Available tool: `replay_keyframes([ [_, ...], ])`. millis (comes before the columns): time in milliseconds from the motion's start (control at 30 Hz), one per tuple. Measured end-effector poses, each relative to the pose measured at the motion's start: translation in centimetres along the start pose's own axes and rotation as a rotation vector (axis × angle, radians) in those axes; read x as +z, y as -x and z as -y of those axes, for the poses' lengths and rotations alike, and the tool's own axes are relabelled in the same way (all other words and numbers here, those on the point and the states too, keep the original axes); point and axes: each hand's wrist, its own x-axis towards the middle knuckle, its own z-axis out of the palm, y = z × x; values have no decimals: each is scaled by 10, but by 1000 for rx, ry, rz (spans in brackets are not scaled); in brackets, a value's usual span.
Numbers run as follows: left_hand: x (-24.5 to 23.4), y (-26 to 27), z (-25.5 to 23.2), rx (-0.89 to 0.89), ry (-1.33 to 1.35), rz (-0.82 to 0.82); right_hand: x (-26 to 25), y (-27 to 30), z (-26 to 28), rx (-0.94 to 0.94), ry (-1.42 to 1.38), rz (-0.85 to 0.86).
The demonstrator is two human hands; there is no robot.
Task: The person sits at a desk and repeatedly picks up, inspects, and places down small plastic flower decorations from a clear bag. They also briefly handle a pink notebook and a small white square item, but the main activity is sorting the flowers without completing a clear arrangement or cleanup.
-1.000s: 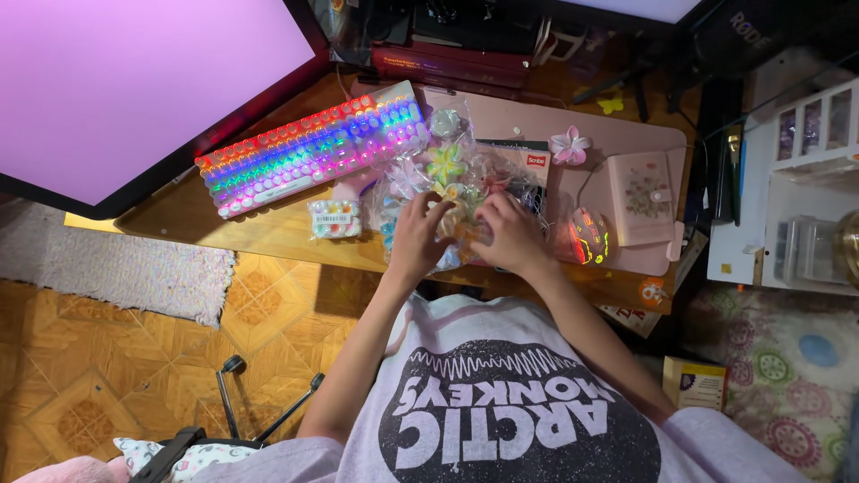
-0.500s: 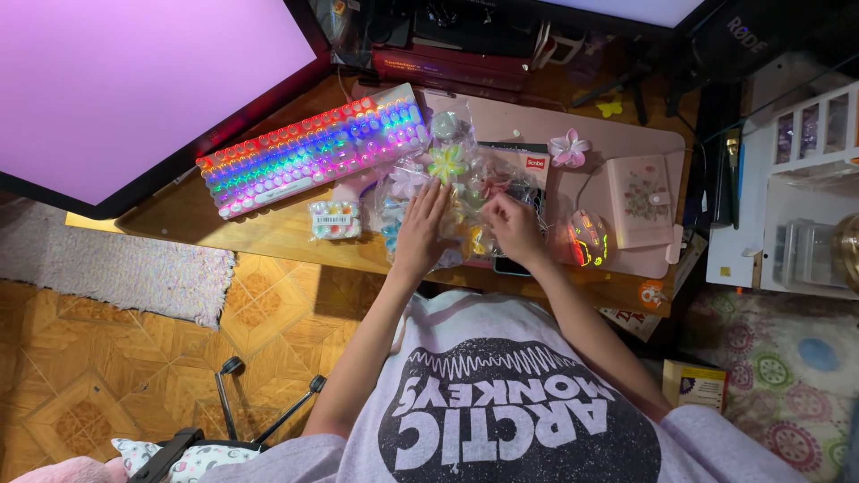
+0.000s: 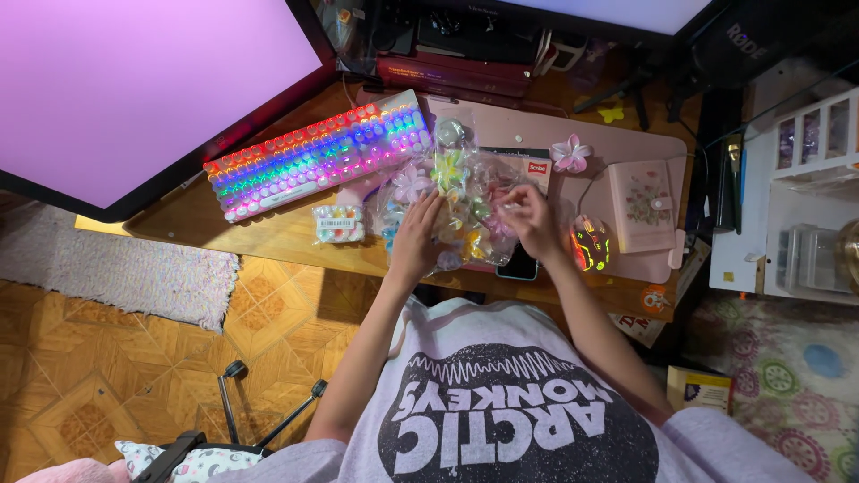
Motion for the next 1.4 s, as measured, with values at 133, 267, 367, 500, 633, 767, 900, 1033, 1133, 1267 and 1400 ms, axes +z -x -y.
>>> replay_keyframes([
  [133, 5, 0, 6, 14, 10, -3, 17, -7, 66, -322, 652, 70],
  [267, 7, 2, 7, 17, -1, 0, 45, -38, 53, -55, 985, 257],
  [367, 0, 2, 3, 25, -9, -14, 48, -51, 34, -225, 881, 279],
  [500, 1, -4, 1, 35, -10, -12, 42, -66, 0, -501, 666, 207],
  [633, 16, -11, 20, 55, -42, -3, 38, -64, 5, -535, 677, 145],
  [767, 16, -4, 31, 43, -37, -29, 29, -48, 40, -345, 550, -44],
  [900, 10, 10, 27, 27, 8, -39, -23, -103, -73, -39, 191, -303],
  [1033, 16, 10, 35, 15, 1, -66, -9, -68, -12, -129, 332, -296],
  [1133, 7, 12, 41, -9, -1, -39, -4, -43, 60, -87, 287, 42],
  [1267, -15, 13, 47, 34, 2, 11, -2, -31, 122, 116, 337, 564],
  [1400, -27, 14, 55, 51, -45, 37, 26, -32, 133, -2, 668, 364],
])
